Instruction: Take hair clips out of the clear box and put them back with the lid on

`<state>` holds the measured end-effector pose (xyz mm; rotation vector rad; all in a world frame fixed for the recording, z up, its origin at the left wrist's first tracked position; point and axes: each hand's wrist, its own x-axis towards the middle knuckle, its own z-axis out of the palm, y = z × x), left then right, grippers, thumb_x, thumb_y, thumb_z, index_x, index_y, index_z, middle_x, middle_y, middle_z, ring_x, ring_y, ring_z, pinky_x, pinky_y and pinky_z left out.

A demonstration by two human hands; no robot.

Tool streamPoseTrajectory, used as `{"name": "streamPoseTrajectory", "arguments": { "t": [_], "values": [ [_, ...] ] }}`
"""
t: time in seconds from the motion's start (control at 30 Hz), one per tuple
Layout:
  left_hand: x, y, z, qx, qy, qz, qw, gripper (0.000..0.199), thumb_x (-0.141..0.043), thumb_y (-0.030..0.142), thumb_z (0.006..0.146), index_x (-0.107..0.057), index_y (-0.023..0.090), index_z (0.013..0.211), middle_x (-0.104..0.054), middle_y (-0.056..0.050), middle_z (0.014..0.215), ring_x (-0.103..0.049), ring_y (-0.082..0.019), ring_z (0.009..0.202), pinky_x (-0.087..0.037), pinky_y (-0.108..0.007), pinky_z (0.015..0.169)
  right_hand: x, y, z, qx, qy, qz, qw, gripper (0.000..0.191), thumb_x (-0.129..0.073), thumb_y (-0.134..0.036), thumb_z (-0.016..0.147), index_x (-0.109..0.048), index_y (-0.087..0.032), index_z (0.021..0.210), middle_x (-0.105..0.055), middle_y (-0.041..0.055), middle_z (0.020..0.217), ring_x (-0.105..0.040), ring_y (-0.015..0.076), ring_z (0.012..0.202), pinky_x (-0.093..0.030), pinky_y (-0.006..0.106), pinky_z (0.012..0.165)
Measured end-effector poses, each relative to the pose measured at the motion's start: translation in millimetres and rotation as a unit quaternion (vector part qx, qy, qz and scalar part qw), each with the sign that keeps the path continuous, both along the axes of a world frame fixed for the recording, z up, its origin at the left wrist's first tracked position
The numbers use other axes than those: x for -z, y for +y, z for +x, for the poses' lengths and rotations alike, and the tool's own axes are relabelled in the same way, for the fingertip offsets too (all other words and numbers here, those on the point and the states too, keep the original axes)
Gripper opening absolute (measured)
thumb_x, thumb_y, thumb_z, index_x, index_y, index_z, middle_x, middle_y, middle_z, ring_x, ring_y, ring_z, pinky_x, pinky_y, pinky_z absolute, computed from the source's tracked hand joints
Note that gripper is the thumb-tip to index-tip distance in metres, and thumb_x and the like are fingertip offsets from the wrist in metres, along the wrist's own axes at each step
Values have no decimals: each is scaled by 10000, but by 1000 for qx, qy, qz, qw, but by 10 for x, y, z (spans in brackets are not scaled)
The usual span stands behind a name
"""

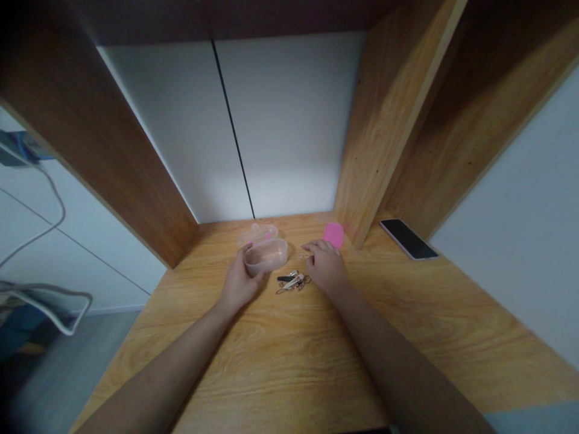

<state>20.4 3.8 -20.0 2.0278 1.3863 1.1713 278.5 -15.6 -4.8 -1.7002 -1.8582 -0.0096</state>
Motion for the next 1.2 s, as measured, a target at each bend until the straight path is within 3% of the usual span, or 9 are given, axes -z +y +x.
{"name": "streamPoseTrajectory", "arguments": {
  "t": [0.17, 0.37, 0.47, 0.57, 0.73, 0.9, 1.03, 1.2],
  "values": [
    [-15, 2, -3, -2, 21, 9, 1000, 799, -760, 300, 774, -386, 204, 1474, -618, -154, 1382, -612, -334, 1255, -476, -546, 1075, 22, -16, 13, 92, -50, -34, 994, 280, -570, -322, 935, -748, -234, 1133, -638, 126, 1286, -544, 319, 1217, -413, 492, 993],
    [-36, -5, 2, -1, 18, 16, 1000, 777, -746, 315, 779, -411, 183, 1467, -603, -165, 1394, -597, -342, 1276, -472, -558, 1084, 50, -29, -19, 70, -42, -35, 996, 259, -562, -346, 958, -765, -244, 1082, -654, 129, 1239, -540, 321, 1208, -393, 501, 973],
    [-17, 2, 3, 5, 10, 20, 1000, 787, -742, 310, 778, -398, 183, 1475, -593, -168, 1403, -595, -339, 1277, -475, -555, 1081, 7, -50, -44, 18, -24, -2, 1000, 212, -594, -317, 934, -761, -252, 1046, -654, 113, 1231, -533, 305, 1212, -378, 494, 1006],
    [7, 10, 7, 11, 3, 24, 1000, 797, -740, 310, 782, -383, 186, 1484, -602, -166, 1388, -598, -335, 1273, -478, -550, 1076, -85, -111, -96, -88, -14, 24, 996, 145, -637, -292, 894, -752, -256, 975, -646, 83, 1250, -514, 287, 1237, -361, 481, 1032],
    [9, 11, 8, 9, 6, 23, 1000, 799, -747, 303, 777, -387, 198, 1483, -607, -159, 1382, -601, -336, 1264, -476, -554, 1074, -206, -225, -197, -216, -17, -32, 976, 171, -739, -331, 815, -738, -267, 973, -679, 58, 1089, -554, 263, 1091, -383, 453, 966],
    [-8, 1, 6, 13, -1, 29, 999, 789, -749, 310, 775, -396, 212, 1474, -612, -154, 1371, -606, -338, 1251, -492, -551, 1054, -248, -269, -221, -253, -22, -69, 965, 348, -818, -364, 729, -734, -282, 1057, -662, 54, 1088, -547, 271, 1078, -379, 451, 952],
    [-10, 1, 6, 13, 2, 27, 1000, 798, -743, 312, 784, -375, 207, 1485, -609, -156, 1372, -609, -333, 1246, -488, -553, 1056, -237, -261, -201, -267, -23, -68, 961, 308, -794, -317, 747, -734, -284, 1048, -667, 51, 1077, -556, 267, 1063, -382, 441, 930],
    [-15, 1, 4, 14, 11, 24, 1000, 794, -743, 306, 785, -375, 208, 1481, -610, -156, 1372, -605, -334, 1253, -483, -555, 1063, -195, -234, -203, -290, -9, -50, 956, 238, -723, -142, 729, -724, -254, 938, -688, 40, 1012, -575, 250, 1035, -399, 422, 918]
  ]
}}
